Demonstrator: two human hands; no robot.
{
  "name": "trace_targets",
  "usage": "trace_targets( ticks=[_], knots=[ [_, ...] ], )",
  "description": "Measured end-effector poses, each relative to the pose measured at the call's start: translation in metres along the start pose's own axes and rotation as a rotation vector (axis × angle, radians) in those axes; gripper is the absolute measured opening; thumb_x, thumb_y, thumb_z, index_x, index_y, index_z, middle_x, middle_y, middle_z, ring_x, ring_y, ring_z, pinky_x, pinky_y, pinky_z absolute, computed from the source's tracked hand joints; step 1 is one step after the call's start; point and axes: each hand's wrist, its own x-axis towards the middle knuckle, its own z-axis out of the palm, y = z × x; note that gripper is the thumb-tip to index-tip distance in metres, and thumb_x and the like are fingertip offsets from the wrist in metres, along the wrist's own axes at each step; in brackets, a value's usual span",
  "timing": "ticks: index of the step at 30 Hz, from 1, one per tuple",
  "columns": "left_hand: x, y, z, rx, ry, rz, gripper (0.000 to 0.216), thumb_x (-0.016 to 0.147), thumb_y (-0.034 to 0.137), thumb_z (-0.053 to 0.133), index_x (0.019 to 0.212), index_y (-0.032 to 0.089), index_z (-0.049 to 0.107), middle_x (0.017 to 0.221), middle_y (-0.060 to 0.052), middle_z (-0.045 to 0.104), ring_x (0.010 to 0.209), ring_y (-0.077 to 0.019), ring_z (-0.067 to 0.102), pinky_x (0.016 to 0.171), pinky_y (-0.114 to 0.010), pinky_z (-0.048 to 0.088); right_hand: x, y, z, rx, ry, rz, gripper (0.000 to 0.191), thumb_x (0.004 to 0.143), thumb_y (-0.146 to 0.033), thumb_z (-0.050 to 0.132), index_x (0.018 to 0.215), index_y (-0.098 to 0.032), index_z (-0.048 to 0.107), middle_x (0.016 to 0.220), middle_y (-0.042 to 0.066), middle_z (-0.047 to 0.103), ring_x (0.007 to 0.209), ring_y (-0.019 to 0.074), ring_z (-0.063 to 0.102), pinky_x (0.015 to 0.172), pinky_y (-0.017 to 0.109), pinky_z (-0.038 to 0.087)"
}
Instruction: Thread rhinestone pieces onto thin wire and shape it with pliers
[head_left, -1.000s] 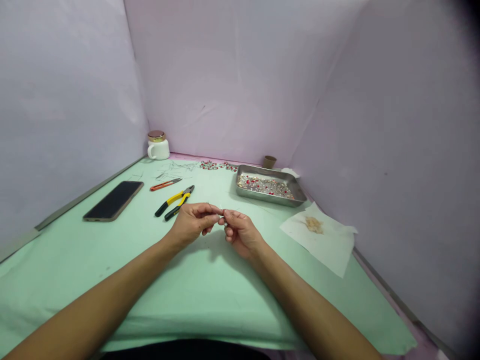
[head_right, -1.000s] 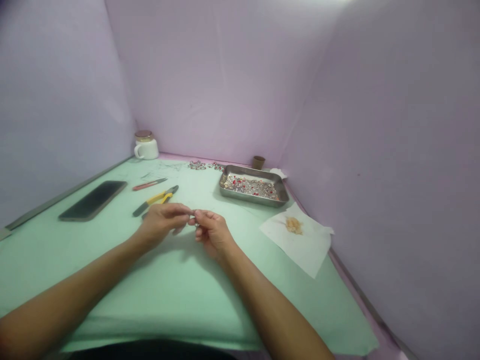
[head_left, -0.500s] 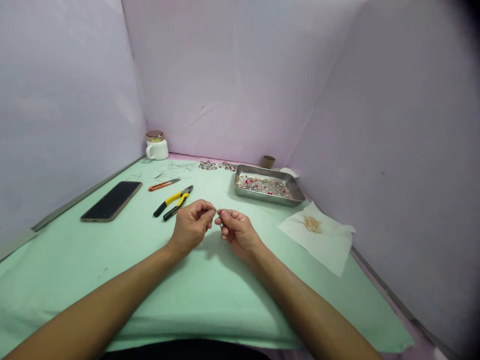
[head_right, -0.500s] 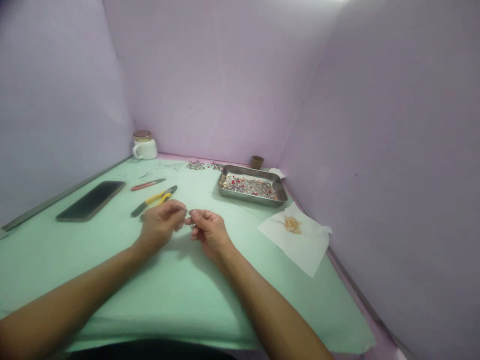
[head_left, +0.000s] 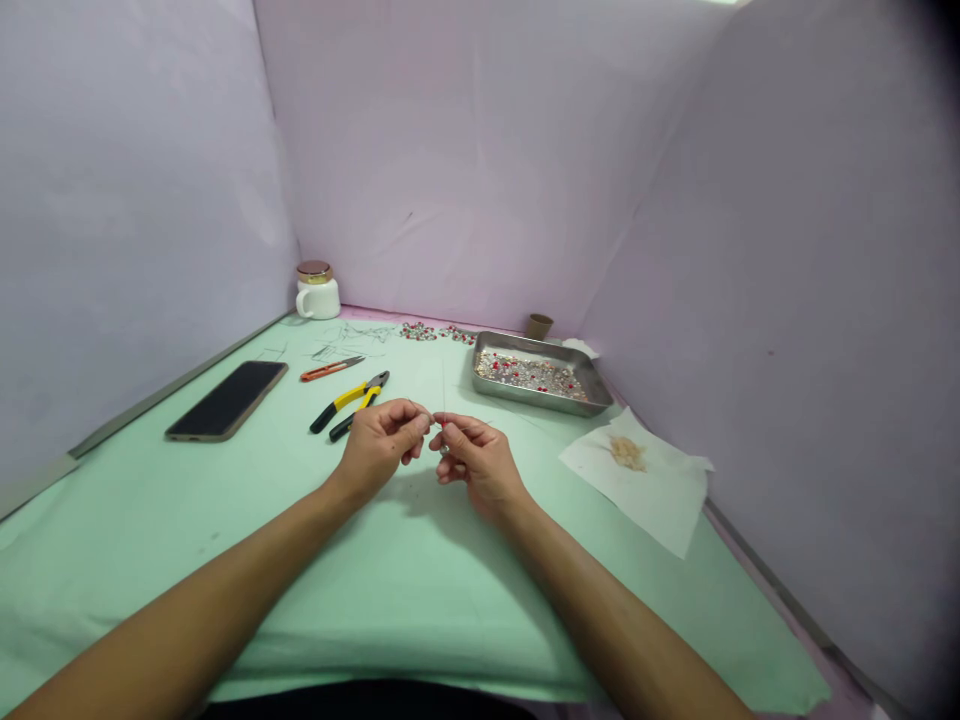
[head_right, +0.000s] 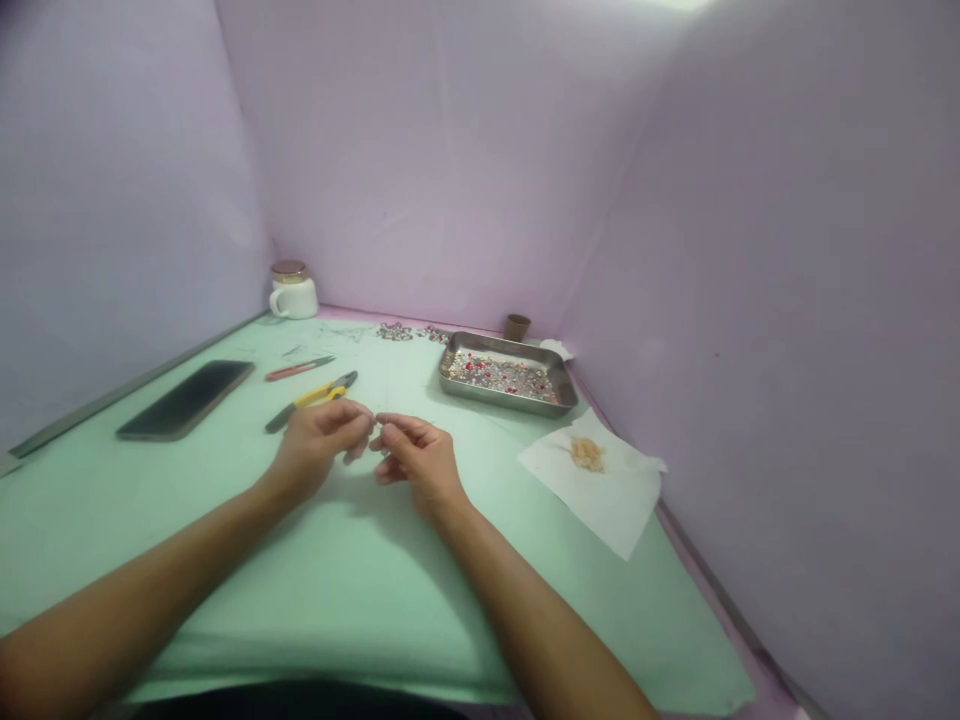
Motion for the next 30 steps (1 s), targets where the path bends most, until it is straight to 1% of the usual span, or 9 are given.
trace_targets(
  ticks=[5,10,13,15,19,22,25,28,30],
  knots=[
    [-0.001,-0.002,0.001,0.15,0.088,0.076,0.015,0.071,0.017,0.049,0.057,0.016,0.055,0.044,0.005,0.046,0.042,-0.0076,0.041,0.042,-0.02,0.035,0.001,0.0,0.002,-0.085,0.061,0.036,0.026,0.061,-0.034,0.067,0.078,-0.015,0.064,0.062,0.001,0.062,0.04,0.0079,0.053,0.04,0.021,0.044],
    [-0.001,-0.013,-0.002,0.299,0.145,0.281,0.016,0.072,0.017,0.05,0.059,0.017,0.057,0.062,-0.001,0.057,0.06,-0.0124,0.051,0.06,-0.025,0.041,0.001,-0.002,0.002,-0.279,0.114,0.019,0.017,0.059,-0.029,0.066,0.065,-0.013,0.064,0.054,0.001,0.06,0.036,0.0065,0.046,0.038,0.02,0.039],
    [-0.002,-0.017,-0.005,0.379,0.162,0.385,0.015,0.07,0.016,0.051,0.059,0.018,0.06,0.067,-0.003,0.059,0.066,-0.0151,0.051,0.066,-0.029,0.039,0.0,0.001,0.0,-0.41,0.063,0.001,0.014,0.06,-0.027,0.065,0.062,-0.014,0.064,0.052,0.001,0.059,0.038,0.0072,0.044,0.038,0.021,0.036],
    [-0.003,-0.016,-0.006,0.508,0.144,0.486,0.016,0.067,0.012,0.051,0.056,0.02,0.059,0.066,-0.002,0.06,0.07,-0.0174,0.049,0.07,-0.033,0.036,-0.001,0.005,-0.001,-0.491,0.002,-0.04,0.012,0.062,-0.026,0.062,0.062,-0.014,0.064,0.054,0.001,0.06,0.042,0.0083,0.045,0.04,0.021,0.036],
    [0.001,-0.012,-0.005,0.796,0.015,0.735,0.019,0.059,0.004,0.05,0.05,0.02,0.057,0.06,0.0,0.062,0.075,-0.0203,0.045,0.075,-0.041,0.028,-0.003,0.013,-0.004,-0.644,-0.107,-0.142,0.01,0.064,-0.023,0.059,0.062,-0.015,0.065,0.054,-0.001,0.058,0.046,0.0086,0.043,0.044,0.021,0.033],
    [0.009,-0.016,-0.001,0.79,-0.073,0.654,0.017,0.059,0.006,0.052,0.049,0.02,0.058,0.06,0.001,0.063,0.076,-0.02,0.046,0.078,-0.041,0.028,-0.002,0.016,-0.006,-0.656,-0.14,-0.168,0.01,0.064,-0.019,0.057,0.058,-0.016,0.063,0.052,-0.002,0.056,0.046,0.0077,0.04,0.044,0.02,0.03],
    [0.017,-0.023,0.003,0.765,-0.107,0.536,0.014,0.063,0.011,0.056,0.054,0.021,0.061,0.065,0.002,0.064,0.073,-0.0183,0.049,0.077,-0.039,0.031,0.002,0.017,-0.007,-0.57,-0.091,-0.073,0.011,0.062,-0.021,0.057,0.053,-0.016,0.059,0.048,-0.003,0.053,0.041,0.0071,0.04,0.041,0.02,0.029],
    [0.018,-0.024,0.004,0.757,0.011,0.49,0.013,0.068,0.018,0.056,0.077,0.018,0.065,0.083,-0.005,0.064,0.078,-0.0204,0.05,0.076,-0.039,0.033,0.006,0.016,-0.007,-0.47,0.02,0.058,0.013,0.06,-0.027,0.06,0.054,-0.015,0.058,0.048,-0.002,0.055,0.035,0.0067,0.039,0.036,0.02,0.028],
    [0.014,-0.019,0.005,0.746,0.093,0.496,0.015,0.072,0.02,0.053,0.081,0.016,0.064,0.084,-0.008,0.062,0.08,-0.0207,0.049,0.077,-0.039,0.033,0.007,0.015,-0.007,-0.438,0.054,0.081,0.012,0.059,-0.026,0.06,0.055,-0.015,0.058,0.048,-0.001,0.055,0.034,0.0065,0.039,0.034,0.02,0.028]
  ],
)
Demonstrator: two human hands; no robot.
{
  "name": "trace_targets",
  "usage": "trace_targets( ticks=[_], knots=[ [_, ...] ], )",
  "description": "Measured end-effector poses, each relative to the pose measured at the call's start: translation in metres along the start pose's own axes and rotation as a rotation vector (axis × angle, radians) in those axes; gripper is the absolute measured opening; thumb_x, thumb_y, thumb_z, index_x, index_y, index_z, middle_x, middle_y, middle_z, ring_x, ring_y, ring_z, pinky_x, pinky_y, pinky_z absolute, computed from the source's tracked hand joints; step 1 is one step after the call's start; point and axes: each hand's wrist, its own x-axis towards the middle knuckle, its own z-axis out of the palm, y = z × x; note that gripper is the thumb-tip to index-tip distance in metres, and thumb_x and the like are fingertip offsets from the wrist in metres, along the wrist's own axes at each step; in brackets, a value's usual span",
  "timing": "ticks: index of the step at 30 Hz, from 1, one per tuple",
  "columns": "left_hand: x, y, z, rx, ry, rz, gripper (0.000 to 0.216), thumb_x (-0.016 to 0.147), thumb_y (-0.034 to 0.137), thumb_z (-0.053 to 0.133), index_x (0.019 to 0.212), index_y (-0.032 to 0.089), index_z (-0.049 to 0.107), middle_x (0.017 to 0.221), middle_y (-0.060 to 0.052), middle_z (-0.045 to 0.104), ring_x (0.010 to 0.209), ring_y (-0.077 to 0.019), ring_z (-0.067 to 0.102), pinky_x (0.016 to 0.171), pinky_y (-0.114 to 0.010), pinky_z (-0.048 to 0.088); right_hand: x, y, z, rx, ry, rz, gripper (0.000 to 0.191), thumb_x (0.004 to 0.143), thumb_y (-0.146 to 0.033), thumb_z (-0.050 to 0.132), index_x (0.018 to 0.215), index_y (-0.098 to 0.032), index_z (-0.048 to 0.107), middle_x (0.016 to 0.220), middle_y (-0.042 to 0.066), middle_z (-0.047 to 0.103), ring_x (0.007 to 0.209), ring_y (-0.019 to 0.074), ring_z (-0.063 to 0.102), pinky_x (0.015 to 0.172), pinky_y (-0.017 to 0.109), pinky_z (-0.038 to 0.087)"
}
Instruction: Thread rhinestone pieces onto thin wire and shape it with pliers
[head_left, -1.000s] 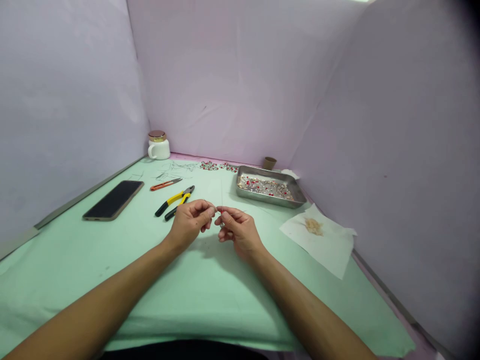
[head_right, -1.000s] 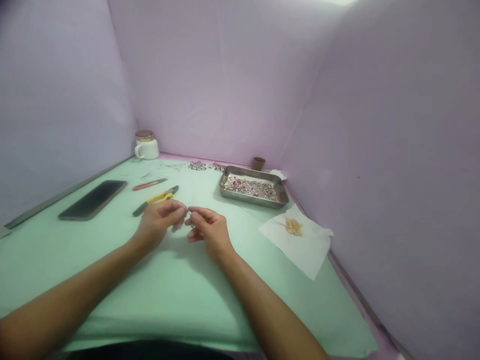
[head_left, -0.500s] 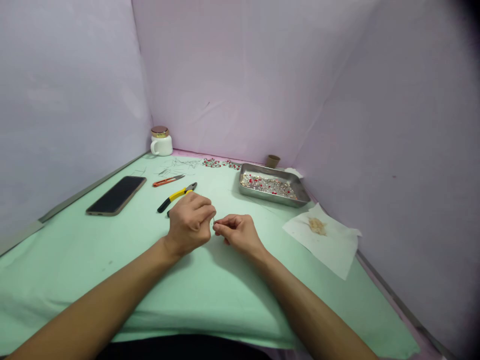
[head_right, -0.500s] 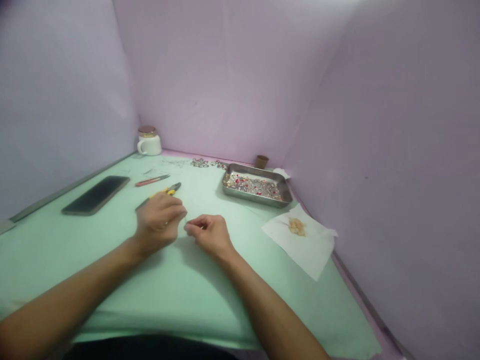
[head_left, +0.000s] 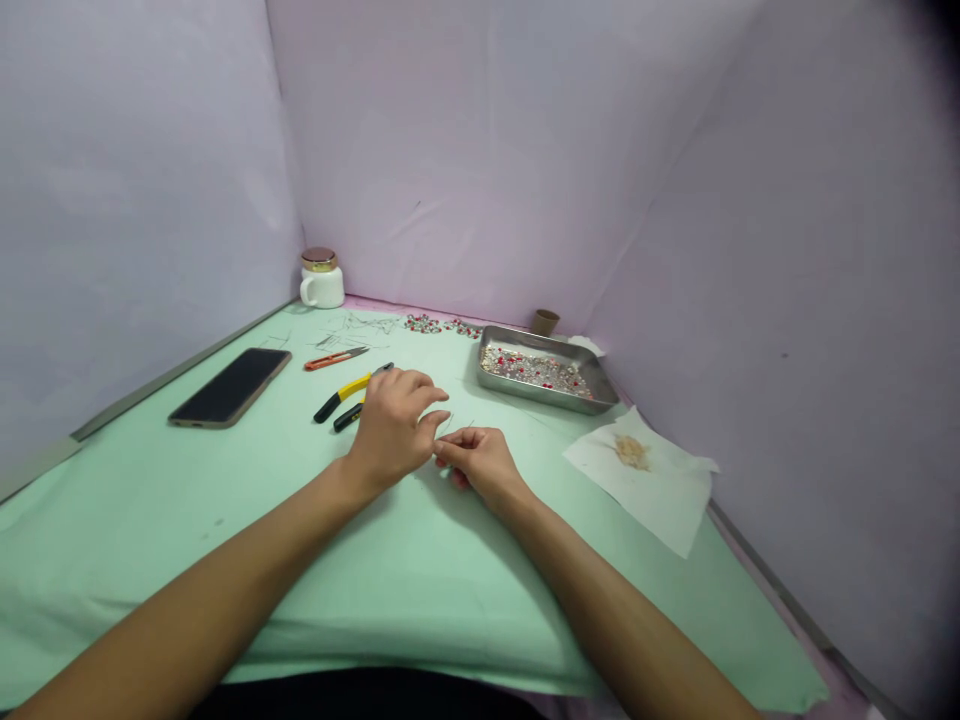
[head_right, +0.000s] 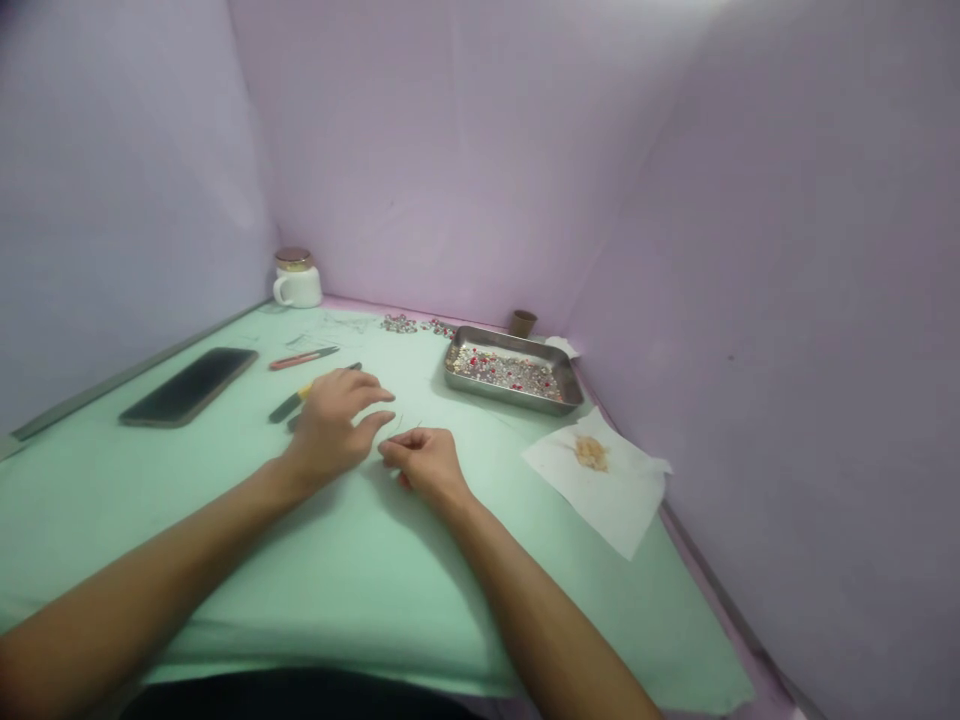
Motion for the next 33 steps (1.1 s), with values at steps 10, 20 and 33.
trace_targets(
  ticks=[10,20,33],
  knots=[
    [0.001,0.015,0.002,-0.028,-0.105,-0.043,0.01,0.067,0.012,0.051,0.061,0.017,0.058,0.068,-0.004,0.059,0.07,-0.019,0.047,0.075,-0.04,0.03,-0.002,0.0,0.004,0.071,-0.007,-0.028,0.01,0.057,-0.017,0.056,0.047,-0.015,0.053,0.036,-0.006,0.046,0.033,0.0064,0.037,0.035,0.02,0.029],
    [-0.002,0.014,-0.007,-0.339,0.001,-0.433,0.013,0.069,0.019,0.05,0.056,0.017,0.051,0.058,0.0,0.054,0.061,-0.0151,0.048,0.064,-0.031,0.037,-0.005,-0.009,0.002,0.293,0.108,-0.094,0.019,0.06,-0.031,0.066,0.068,-0.014,0.062,0.058,0.002,0.062,0.042,0.0087,0.051,0.044,0.022,0.043],
    [0.0,-0.008,-0.013,-1.09,-0.442,-0.5,0.016,0.061,0.027,0.06,0.052,0.015,0.055,0.059,0.001,0.049,0.052,-0.0102,0.045,0.052,-0.025,0.039,-0.012,-0.011,-0.003,0.325,-0.347,-0.021,0.014,0.06,-0.028,0.067,0.06,-0.015,0.062,0.051,-0.001,0.059,0.037,0.0061,0.047,0.038,0.018,0.036]
  ],
)
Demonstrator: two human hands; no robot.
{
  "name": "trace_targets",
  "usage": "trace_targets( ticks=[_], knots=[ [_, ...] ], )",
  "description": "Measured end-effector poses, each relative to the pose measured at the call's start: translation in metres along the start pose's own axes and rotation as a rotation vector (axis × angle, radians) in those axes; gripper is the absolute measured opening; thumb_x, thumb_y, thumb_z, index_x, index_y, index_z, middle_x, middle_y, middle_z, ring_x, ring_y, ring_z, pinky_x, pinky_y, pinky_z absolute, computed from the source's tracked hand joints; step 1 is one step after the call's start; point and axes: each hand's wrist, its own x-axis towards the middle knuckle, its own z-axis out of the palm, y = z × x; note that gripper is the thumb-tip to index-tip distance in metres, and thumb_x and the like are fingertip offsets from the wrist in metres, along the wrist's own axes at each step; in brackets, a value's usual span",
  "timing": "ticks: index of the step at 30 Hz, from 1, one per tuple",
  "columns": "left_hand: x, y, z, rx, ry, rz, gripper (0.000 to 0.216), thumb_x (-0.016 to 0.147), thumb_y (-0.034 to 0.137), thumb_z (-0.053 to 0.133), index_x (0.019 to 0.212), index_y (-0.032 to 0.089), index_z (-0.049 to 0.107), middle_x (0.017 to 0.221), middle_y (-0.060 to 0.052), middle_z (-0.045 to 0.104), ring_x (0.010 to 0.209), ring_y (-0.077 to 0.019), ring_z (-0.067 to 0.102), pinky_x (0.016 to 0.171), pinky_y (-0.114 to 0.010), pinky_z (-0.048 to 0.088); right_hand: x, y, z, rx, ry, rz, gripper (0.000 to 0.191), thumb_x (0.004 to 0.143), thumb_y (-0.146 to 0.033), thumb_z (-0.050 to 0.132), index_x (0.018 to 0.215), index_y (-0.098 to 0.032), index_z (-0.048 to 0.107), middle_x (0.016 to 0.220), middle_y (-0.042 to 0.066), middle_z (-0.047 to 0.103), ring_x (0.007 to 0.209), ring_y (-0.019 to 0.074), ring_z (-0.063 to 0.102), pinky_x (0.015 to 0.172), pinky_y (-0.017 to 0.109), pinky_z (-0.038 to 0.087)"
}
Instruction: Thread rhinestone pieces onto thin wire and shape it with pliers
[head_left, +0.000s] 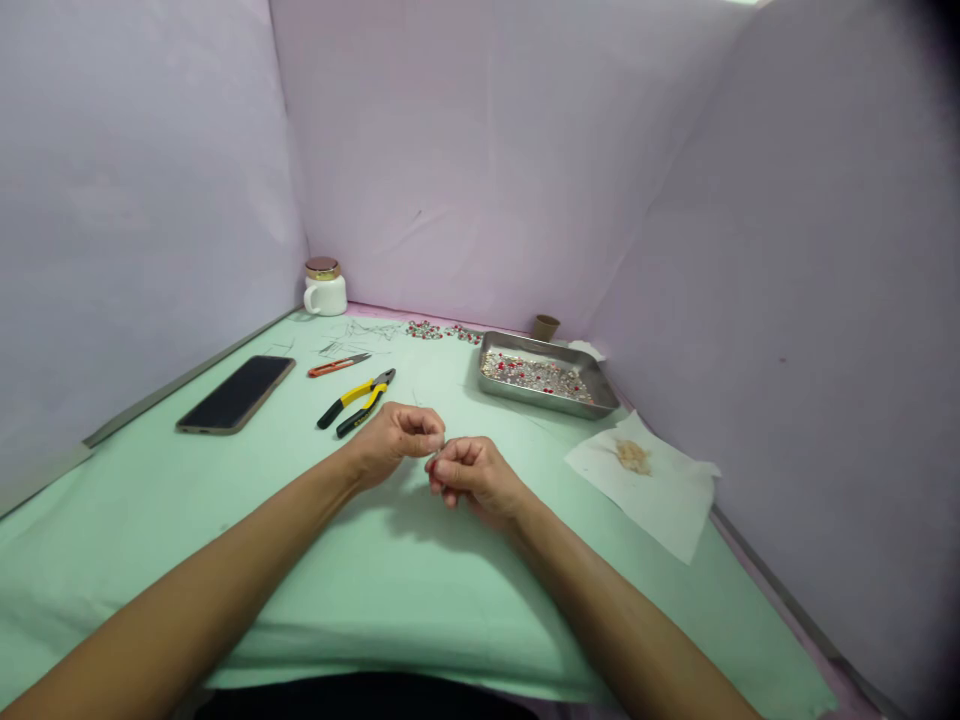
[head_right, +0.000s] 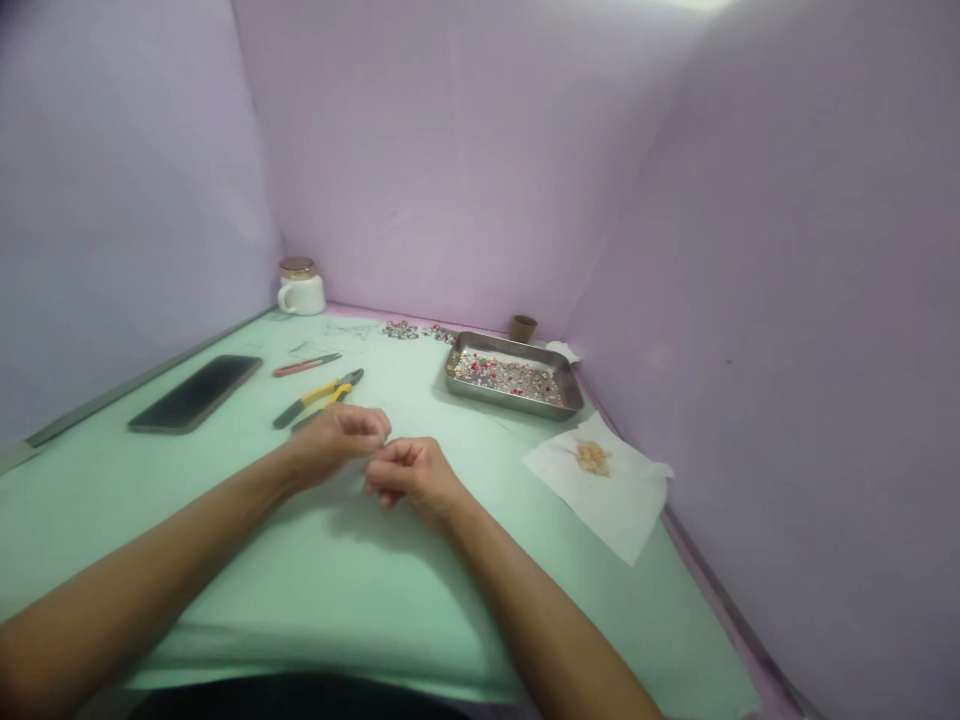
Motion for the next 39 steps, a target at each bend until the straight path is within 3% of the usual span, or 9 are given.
trace_targets(
  ticks=[8,10,14,17,19,23,28,33,39],
  knots=[
    [0.004,-0.006,-0.001,0.004,-0.162,0.038,0.011,0.052,0.026,0.07,0.05,0.016,0.064,0.073,-0.003,0.05,0.061,-0.0121,0.049,0.056,-0.026,0.043,-0.001,0.004,0.001,0.078,-0.208,0.191,0.014,0.055,-0.024,0.07,0.058,-0.012,0.063,0.05,0.0,0.059,0.037,0.0043,0.043,0.035,0.015,0.029],
    [0.007,-0.006,-0.001,0.034,-0.071,0.036,0.011,0.056,0.027,0.067,0.057,0.016,0.066,0.071,-0.003,0.053,0.059,-0.0123,0.05,0.054,-0.026,0.043,0.001,0.002,-0.001,0.055,-0.108,0.129,0.014,0.055,-0.024,0.07,0.058,-0.012,0.062,0.051,0.0,0.059,0.037,0.0038,0.042,0.035,0.016,0.029],
    [0.009,-0.002,-0.003,0.119,0.32,0.076,0.022,0.07,0.025,0.054,0.087,0.016,0.064,0.065,0.0,0.054,0.052,-0.0098,0.046,0.052,-0.025,0.04,0.006,-0.004,-0.005,-0.045,0.238,-0.053,0.016,0.057,-0.027,0.069,0.06,-0.013,0.062,0.054,0.0,0.061,0.037,0.0038,0.04,0.038,0.017,0.031],
    [0.003,0.006,0.002,0.194,0.512,0.145,0.015,0.069,0.022,0.056,0.08,0.015,0.062,0.065,0.0,0.054,0.056,-0.0105,0.046,0.054,-0.024,0.039,0.008,-0.007,-0.005,-0.149,0.396,-0.102,0.015,0.056,-0.026,0.068,0.06,-0.013,0.062,0.052,0.001,0.061,0.037,0.0053,0.041,0.038,0.019,0.033],
    [-0.003,0.009,0.01,0.329,0.483,0.249,0.01,0.066,0.019,0.059,0.075,0.015,0.063,0.066,0.0,0.055,0.058,-0.011,0.046,0.056,-0.025,0.039,0.008,-0.007,-0.004,-0.211,0.429,-0.11,0.012,0.055,-0.023,0.066,0.057,-0.013,0.062,0.05,0.0,0.059,0.037,0.0058,0.041,0.039,0.02,0.033],
    [-0.007,0.003,0.026,0.67,0.266,0.46,0.018,0.067,0.012,0.057,0.082,0.017,0.065,0.074,-0.002,0.058,0.065,-0.0126,0.05,0.062,-0.026,0.041,0.008,-0.003,-0.001,-0.237,0.396,-0.175,0.002,0.055,-0.013,0.058,0.053,-0.014,0.059,0.045,-0.004,0.053,0.039,0.0056,0.04,0.04,0.019,0.032],
    [-0.005,-0.005,0.029,0.592,0.34,0.512,0.014,0.073,0.013,0.051,0.068,0.017,0.064,0.067,-0.002,0.059,0.063,-0.0124,0.054,0.059,-0.024,0.043,0.008,-0.003,-0.002,-0.239,0.375,-0.193,0.009,0.057,-0.016,0.06,0.049,-0.014,0.056,0.039,-0.005,0.049,0.037,0.0061,0.04,0.039,0.019,0.031],
    [-0.01,0.008,0.026,0.506,0.477,0.41,0.013,0.072,0.016,0.053,0.06,0.016,0.059,0.06,0.0,0.059,0.057,-0.011,0.053,0.057,-0.023,0.042,0.008,-0.002,-0.007,-0.113,0.357,-0.241,0.01,0.061,-0.022,0.064,0.067,-0.014,0.063,0.057,0.001,0.063,0.042,0.0075,0.046,0.043,0.021,0.037],
    [-0.009,0.021,0.025,0.371,0.471,0.172,0.016,0.069,0.017,0.052,0.054,0.015,0.057,0.046,0.003,0.056,0.047,-0.0096,0.05,0.048,-0.021,0.041,0.008,0.0,-0.006,-0.102,0.386,-0.268,0.01,0.06,-0.022,0.066,0.067,-0.015,0.063,0.057,0.001,0.063,0.043,0.0086,0.048,0.045,0.022,0.039]
  ],
)
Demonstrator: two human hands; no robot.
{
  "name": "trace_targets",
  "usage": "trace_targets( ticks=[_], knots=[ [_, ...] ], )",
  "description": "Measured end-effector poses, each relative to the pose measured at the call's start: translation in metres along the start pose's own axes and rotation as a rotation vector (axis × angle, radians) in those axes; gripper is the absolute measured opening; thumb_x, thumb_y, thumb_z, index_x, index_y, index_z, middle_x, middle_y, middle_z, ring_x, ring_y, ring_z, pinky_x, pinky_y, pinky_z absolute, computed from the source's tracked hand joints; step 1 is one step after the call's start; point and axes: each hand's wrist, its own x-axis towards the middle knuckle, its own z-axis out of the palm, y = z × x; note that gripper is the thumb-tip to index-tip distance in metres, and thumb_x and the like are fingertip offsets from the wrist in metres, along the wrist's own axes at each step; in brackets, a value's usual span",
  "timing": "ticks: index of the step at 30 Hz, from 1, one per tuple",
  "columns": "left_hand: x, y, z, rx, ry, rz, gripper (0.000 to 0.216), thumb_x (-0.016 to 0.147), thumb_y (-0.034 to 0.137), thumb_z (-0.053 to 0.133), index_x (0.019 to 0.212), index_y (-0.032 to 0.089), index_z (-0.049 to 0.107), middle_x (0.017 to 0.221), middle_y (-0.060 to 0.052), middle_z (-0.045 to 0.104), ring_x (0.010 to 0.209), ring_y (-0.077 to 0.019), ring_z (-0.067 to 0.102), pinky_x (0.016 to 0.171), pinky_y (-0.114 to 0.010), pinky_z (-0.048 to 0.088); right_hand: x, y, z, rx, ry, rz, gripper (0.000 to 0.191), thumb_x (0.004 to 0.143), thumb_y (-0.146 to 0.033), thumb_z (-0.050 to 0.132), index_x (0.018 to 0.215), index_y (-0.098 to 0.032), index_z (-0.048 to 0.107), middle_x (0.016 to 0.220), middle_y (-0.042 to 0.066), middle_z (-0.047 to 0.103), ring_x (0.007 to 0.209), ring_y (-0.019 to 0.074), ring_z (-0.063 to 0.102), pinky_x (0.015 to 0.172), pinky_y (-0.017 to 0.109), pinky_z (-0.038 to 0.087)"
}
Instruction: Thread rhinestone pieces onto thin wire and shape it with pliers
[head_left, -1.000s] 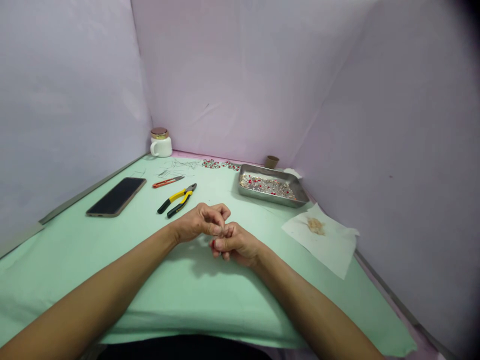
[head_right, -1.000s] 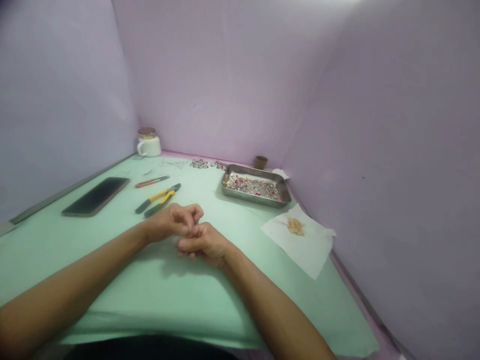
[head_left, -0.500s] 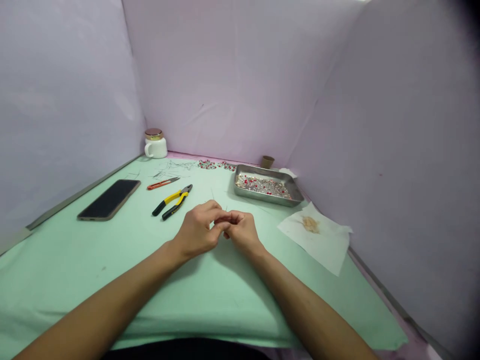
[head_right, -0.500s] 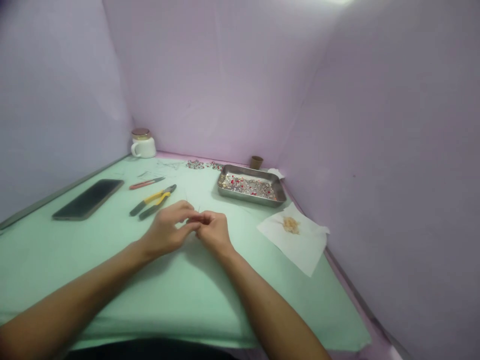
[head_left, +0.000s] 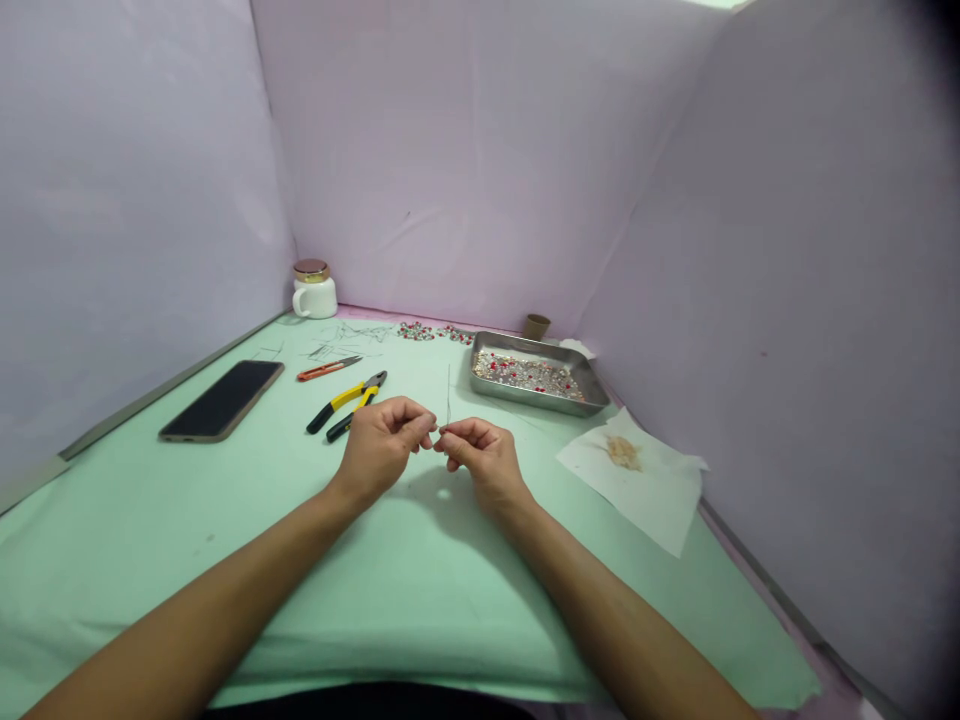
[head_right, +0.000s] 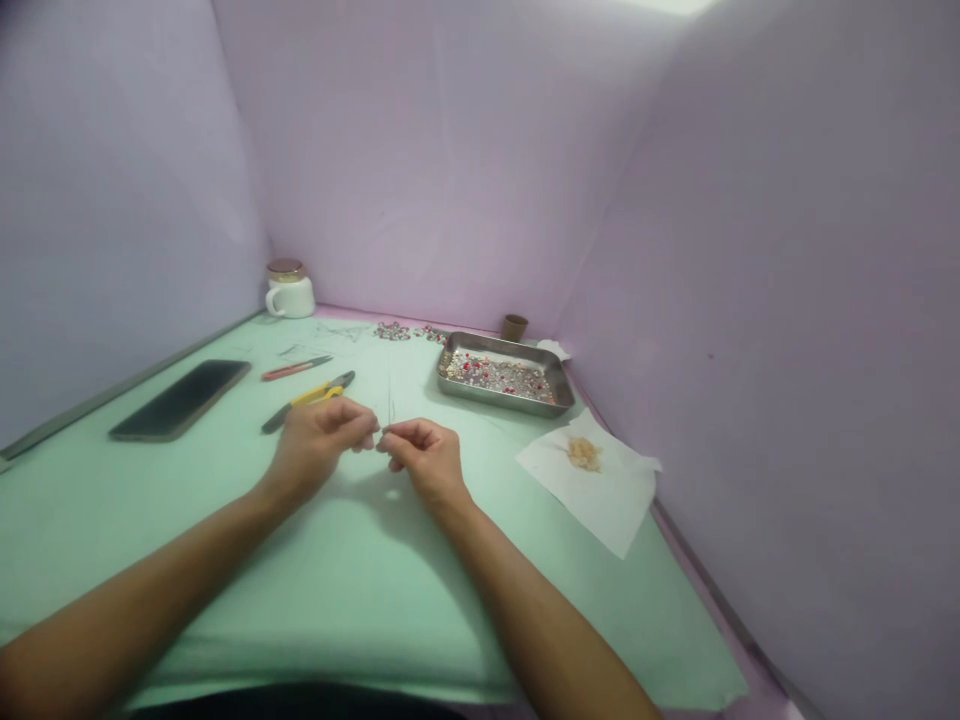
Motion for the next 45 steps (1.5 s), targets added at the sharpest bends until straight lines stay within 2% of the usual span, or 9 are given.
trace_targets(
  ticks=[6,12,18,23,32,36,38,43,45],
  knots=[
    [0.005,-0.007,-0.004,-0.203,-0.091,-0.184,0.016,0.064,0.021,0.059,0.078,0.014,0.062,0.055,0.002,0.058,0.046,-0.01,0.051,0.049,-0.024,0.042,-0.003,-0.007,0.005,-0.117,0.089,-0.009,0.009,0.059,-0.022,0.067,0.063,-0.015,0.063,0.054,0.0,0.061,0.043,0.0093,0.049,0.046,0.023,0.04],
    [0.014,-0.02,-0.014,-0.492,-0.299,-0.304,0.028,0.057,0.01,0.064,0.083,0.017,0.064,0.07,0.001,0.061,0.066,-0.0107,0.054,0.063,-0.023,0.042,-0.002,-0.005,0.0,0.005,-0.06,0.005,0.01,0.066,-0.025,0.063,0.068,-0.016,0.065,0.058,0.001,0.063,0.041,0.0061,0.045,0.043,0.02,0.036],
    [0.016,-0.028,-0.011,-0.546,-0.345,-0.419,0.021,0.063,0.028,0.065,0.078,0.013,0.063,0.065,-0.002,0.059,0.052,-0.009,0.05,0.055,-0.027,0.041,-0.001,-0.002,-0.001,0.042,-0.154,0.055,0.013,0.066,-0.028,0.063,0.068,-0.015,0.064,0.059,0.001,0.063,0.041,0.0062,0.046,0.042,0.02,0.037],
    [0.015,-0.028,-0.008,-0.535,-0.379,-0.35,0.013,0.064,0.022,0.065,0.058,0.013,0.058,0.051,0.003,0.052,0.049,-0.0074,0.045,0.051,-0.022,0.036,-0.003,-0.001,0.0,0.065,-0.211,0.064,0.015,0.065,-0.03,0.064,0.065,-0.015,0.063,0.058,0.0,0.062,0.042,0.0061,0.046,0.043,0.019,0.037],
    [0.01,-0.028,-0.007,-0.567,-0.617,-0.202,0.019,0.058,0.032,0.069,0.052,0.015,0.064,0.08,-0.004,0.05,0.059,-0.0114,0.05,0.055,-0.027,0.045,-0.015,-0.002,0.005,0.222,-0.566,0.368,0.021,0.059,-0.034,0.069,0.061,-0.014,0.062,0.047,-0.003,0.054,0.036,0.0041,0.037,0.035,0.017,0.026],
    [0.013,-0.03,-0.01,-0.524,-0.718,-0.211,0.017,0.05,0.029,0.073,0.047,0.015,0.065,0.079,-0.006,0.054,0.064,-0.0156,0.055,0.062,-0.03,0.047,-0.017,0.001,0.009,0.205,-0.586,0.425,0.019,0.056,-0.028,0.071,0.065,-0.013,0.063,0.049,-0.001,0.057,0.039,0.0055,0.043,0.034,0.017,0.025],
    [0.016,-0.034,-0.009,-0.496,-0.655,-0.236,0.016,0.053,0.028,0.072,0.05,0.014,0.065,0.076,-0.005,0.056,0.06,-0.0138,0.054,0.057,-0.028,0.046,-0.014,0.001,0.009,0.188,-0.479,0.414,0.018,0.056,-0.026,0.071,0.066,-0.013,0.064,0.051,-0.001,0.058,0.039,0.0044,0.042,0.035,0.016,0.026],
    [0.019,-0.038,0.0,-0.418,-0.279,-0.312,0.023,0.069,0.027,0.058,0.088,0.015,0.064,0.072,-0.002,0.06,0.049,-0.0079,0.049,0.052,-0.025,0.043,-0.003,-0.001,0.003,0.15,-0.164,0.219,0.017,0.061,-0.028,0.068,0.071,-0.014,0.066,0.056,0.0,0.061,0.04,0.0036,0.04,0.041,0.018,0.03],
    [0.018,-0.032,-0.001,-0.382,-0.183,-0.309,0.023,0.068,0.023,0.058,0.088,0.014,0.063,0.07,-0.001,0.061,0.05,-0.0078,0.049,0.054,-0.024,0.043,-0.001,-0.001,0.001,0.097,-0.076,0.149,0.018,0.061,-0.028,0.067,0.072,-0.014,0.067,0.058,0.002,0.063,0.044,0.0062,0.045,0.042,0.019,0.033]
  ],
)
